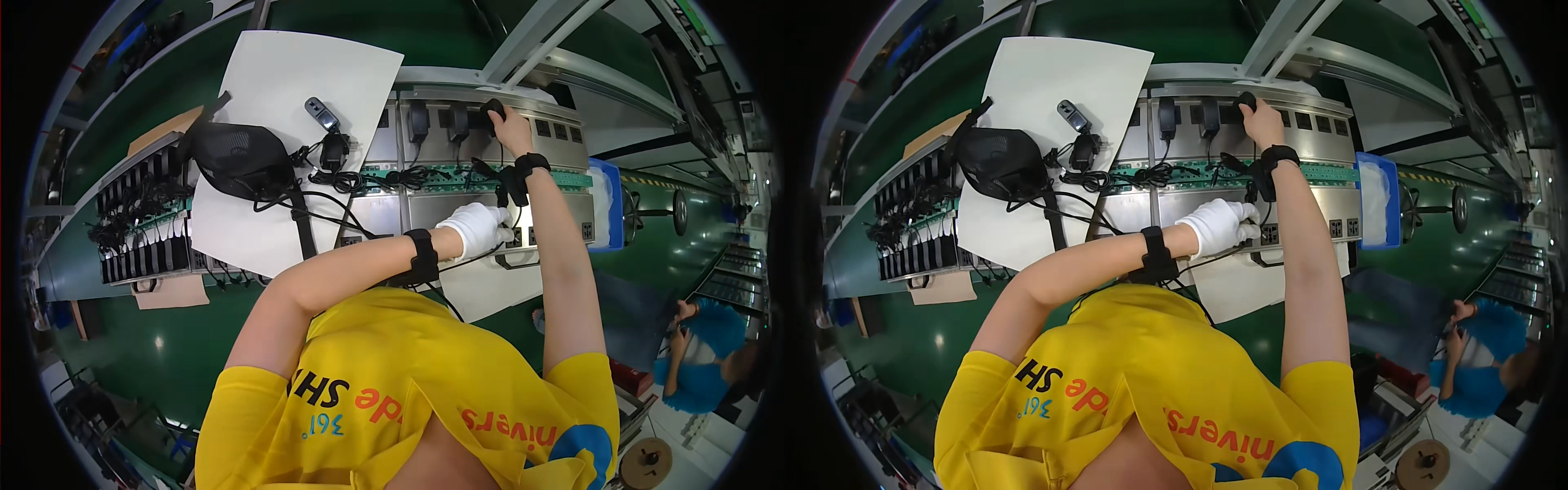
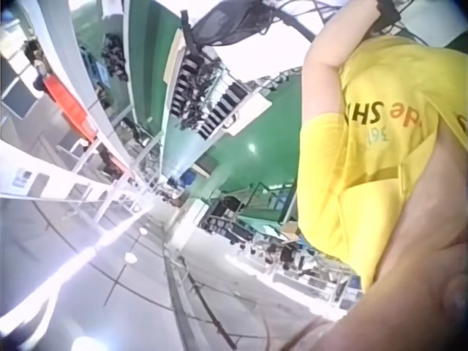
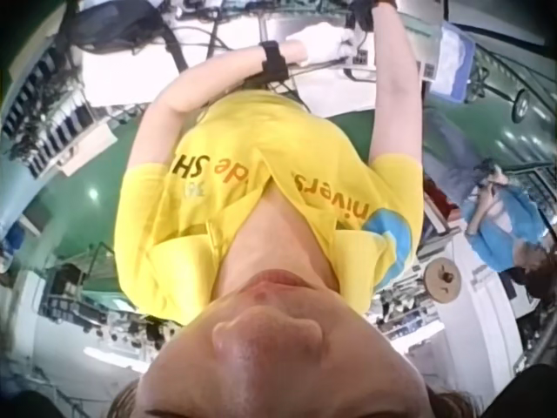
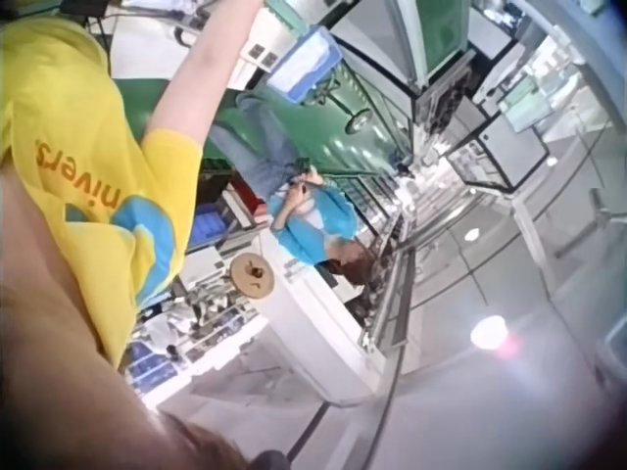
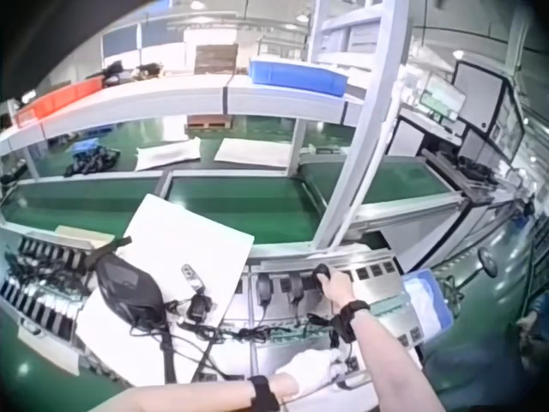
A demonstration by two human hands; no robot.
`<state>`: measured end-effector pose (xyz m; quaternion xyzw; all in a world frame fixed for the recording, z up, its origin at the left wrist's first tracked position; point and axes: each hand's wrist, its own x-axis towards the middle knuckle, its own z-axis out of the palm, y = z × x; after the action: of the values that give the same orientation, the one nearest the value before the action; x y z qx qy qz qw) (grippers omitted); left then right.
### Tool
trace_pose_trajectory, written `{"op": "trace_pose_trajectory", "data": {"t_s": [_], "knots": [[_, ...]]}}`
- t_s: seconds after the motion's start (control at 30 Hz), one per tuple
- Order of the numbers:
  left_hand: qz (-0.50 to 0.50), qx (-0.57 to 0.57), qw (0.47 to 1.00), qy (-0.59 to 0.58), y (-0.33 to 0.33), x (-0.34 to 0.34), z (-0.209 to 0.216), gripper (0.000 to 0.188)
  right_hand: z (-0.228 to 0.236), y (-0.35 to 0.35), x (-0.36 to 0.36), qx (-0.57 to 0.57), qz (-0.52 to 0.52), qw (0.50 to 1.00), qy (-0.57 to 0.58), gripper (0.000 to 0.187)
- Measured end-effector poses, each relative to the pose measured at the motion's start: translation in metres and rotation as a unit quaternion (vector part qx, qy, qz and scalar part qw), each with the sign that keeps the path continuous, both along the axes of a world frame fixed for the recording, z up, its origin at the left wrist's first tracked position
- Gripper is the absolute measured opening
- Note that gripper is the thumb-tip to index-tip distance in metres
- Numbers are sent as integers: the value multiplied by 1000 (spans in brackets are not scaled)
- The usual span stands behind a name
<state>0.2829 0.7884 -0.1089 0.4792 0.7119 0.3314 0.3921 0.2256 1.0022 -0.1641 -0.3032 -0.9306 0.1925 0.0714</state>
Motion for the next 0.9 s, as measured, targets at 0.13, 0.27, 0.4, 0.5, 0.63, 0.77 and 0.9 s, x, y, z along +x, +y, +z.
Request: {"op": "trace_pose_trajectory", "data": {"t_s": [0.13, 0.27, 0.4, 0.5, 0.63, 0.77, 0.9], "knots": [[-12, 18, 1000, -14, -2, -2, 1, 29, 2, -8, -3, 29, -17, 999, -14, 42], [-14, -3, 1000, -6, -4, -1, 1, 28, 0, -33, -13, 170, -6, 985, -40, 38], [3, 27, 999, 25, -13, -3, -8, 27, -11, -41, -11, 246, 13, 969, -33, 41], [6, 42, 998, 44, -18, -5, -12, 26, -12, -47, -2, 207, -5, 978, -41, 45], [0, 74, 993, 91, -16, -6, -16, 23, -6, -34, -2, 144, 9, 986, -85, 54], [73, 156, 980, 102, -12, -9, -16, 19, 13, 3, 30, -58, -40, 997, 9, 74], [167, 265, 949, 40, -15, -9, -12, 15, 92, -57, 109, -179, -101, 973, -105, 86]]}}
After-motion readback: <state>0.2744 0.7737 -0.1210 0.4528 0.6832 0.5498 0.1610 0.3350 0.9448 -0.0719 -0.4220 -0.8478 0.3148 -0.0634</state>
